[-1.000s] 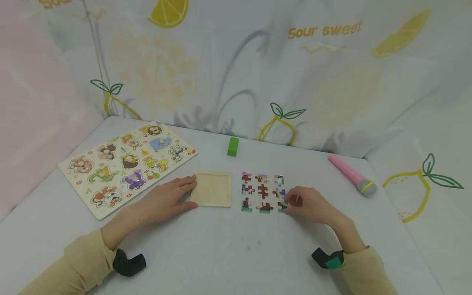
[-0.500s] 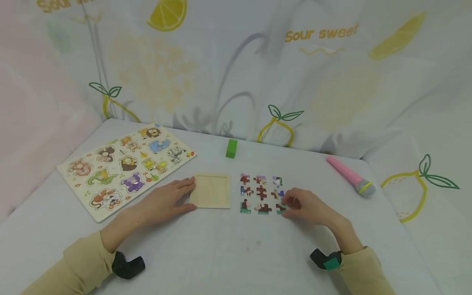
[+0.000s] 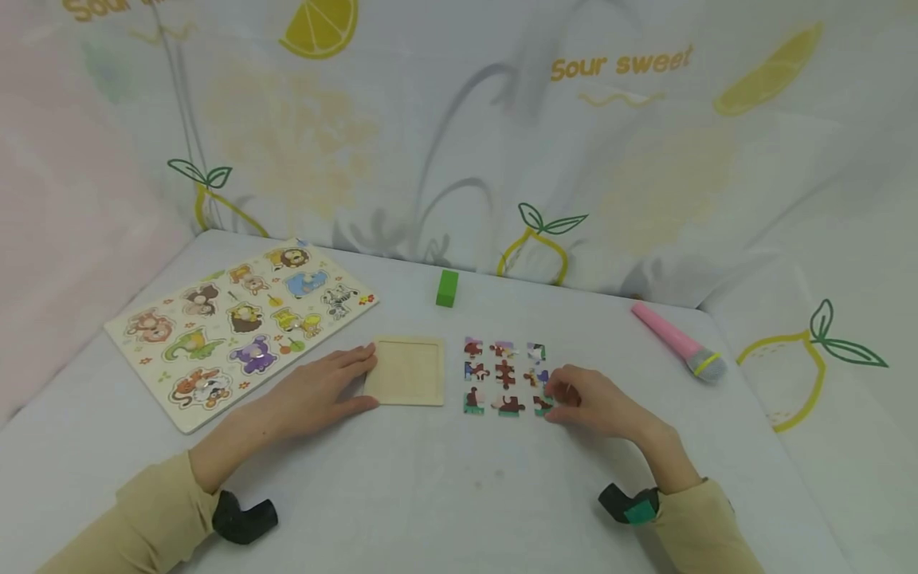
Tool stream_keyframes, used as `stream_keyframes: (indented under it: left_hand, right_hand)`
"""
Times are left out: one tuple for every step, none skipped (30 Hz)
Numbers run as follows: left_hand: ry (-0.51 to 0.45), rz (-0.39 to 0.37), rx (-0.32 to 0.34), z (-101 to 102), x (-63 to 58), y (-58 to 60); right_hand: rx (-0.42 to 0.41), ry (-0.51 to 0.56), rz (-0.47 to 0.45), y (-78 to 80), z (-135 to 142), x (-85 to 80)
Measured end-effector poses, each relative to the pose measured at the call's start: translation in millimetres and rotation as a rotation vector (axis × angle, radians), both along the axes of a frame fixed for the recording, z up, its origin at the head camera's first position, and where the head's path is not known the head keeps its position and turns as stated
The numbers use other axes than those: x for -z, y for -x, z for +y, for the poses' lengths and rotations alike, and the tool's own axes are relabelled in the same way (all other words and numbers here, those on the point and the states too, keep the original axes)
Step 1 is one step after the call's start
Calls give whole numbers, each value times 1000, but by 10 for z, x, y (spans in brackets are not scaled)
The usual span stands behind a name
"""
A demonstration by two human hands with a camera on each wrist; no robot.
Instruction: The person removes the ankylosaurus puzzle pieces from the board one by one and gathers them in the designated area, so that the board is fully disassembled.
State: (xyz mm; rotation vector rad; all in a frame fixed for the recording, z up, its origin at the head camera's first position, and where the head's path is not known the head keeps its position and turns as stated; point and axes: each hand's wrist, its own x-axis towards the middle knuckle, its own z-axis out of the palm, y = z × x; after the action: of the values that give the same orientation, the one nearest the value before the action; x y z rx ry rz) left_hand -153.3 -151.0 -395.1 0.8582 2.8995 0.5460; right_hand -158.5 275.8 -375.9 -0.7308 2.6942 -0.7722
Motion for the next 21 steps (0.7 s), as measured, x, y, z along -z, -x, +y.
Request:
stream_keyframes:
  left_hand:
    - [0, 6, 4, 2, 1, -1]
    - [-1, 8, 4, 3, 2, -1]
    - [-2, 8, 4, 4, 2, -1]
    - [-3, 7, 4, 4, 1, -1]
    - [-2, 7, 4, 4, 0, 0]
    - [-1, 10, 4, 4, -1, 2]
    - [0, 12, 4, 0, -1, 4]
    - [-1, 8, 0, -1, -3, 6]
    - [-2, 8, 0, -2, -3, 7]
    - [-4, 6, 0, -1, -5, 6]
    - [-6, 3, 1, -2, -3, 8]
    - [-9, -1, 2, -2, -2, 7]
    - [-12, -6, 2, -3, -1, 5]
    - [-13, -10, 1, -3, 1, 2]
    - [-14, -13, 1, -4, 2, 0]
    - [-13, -13, 0, -5, 3, -2]
    - [-12, -13, 0, -6, 3, -3]
    - [-12, -12, -1, -6, 2, -5]
    - [-10, -9, -1, -6, 1, -5]
    - [-8, -5, 0, -5, 1, -3]
    - [-8, -2, 1, -5, 0, -2]
  right_hand:
    - [-2, 0, 2, 1, 2, 1]
    - [-2, -1, 1, 0, 3, 1]
    - [-4, 0, 2, 1, 3, 0]
    - [-6, 0, 2, 2, 3, -2]
    - [-7, 0, 2, 3, 3, -5]
    - [-8, 0, 5, 6, 3, -7]
    - [-9, 0, 8, 8, 2, -8]
    - [-9, 0, 11, 10, -1, -10]
    - [-9, 0, 15, 11, -3, -11]
    - [-3, -2, 15, 11, -5, -11]
    - [4, -6, 12, 10, -6, -9]
    - [10, -11, 9, 10, -8, -6]
    - [15, -15, 4, 9, -10, -2]
    - [20, -19, -3, 7, -12, 1]
    - [24, -23, -8, 4, -14, 3]
    - [28, -26, -13, 3, -16, 7]
    - [28, -28, -15, 2, -16, 10]
    - [27, -28, -16, 1, -17, 11]
    - [27, -27, -12, 0, -18, 11]
    - [27, -26, -9, 0, -17, 11]
    - [27, -25, -5, 0, -16, 11]
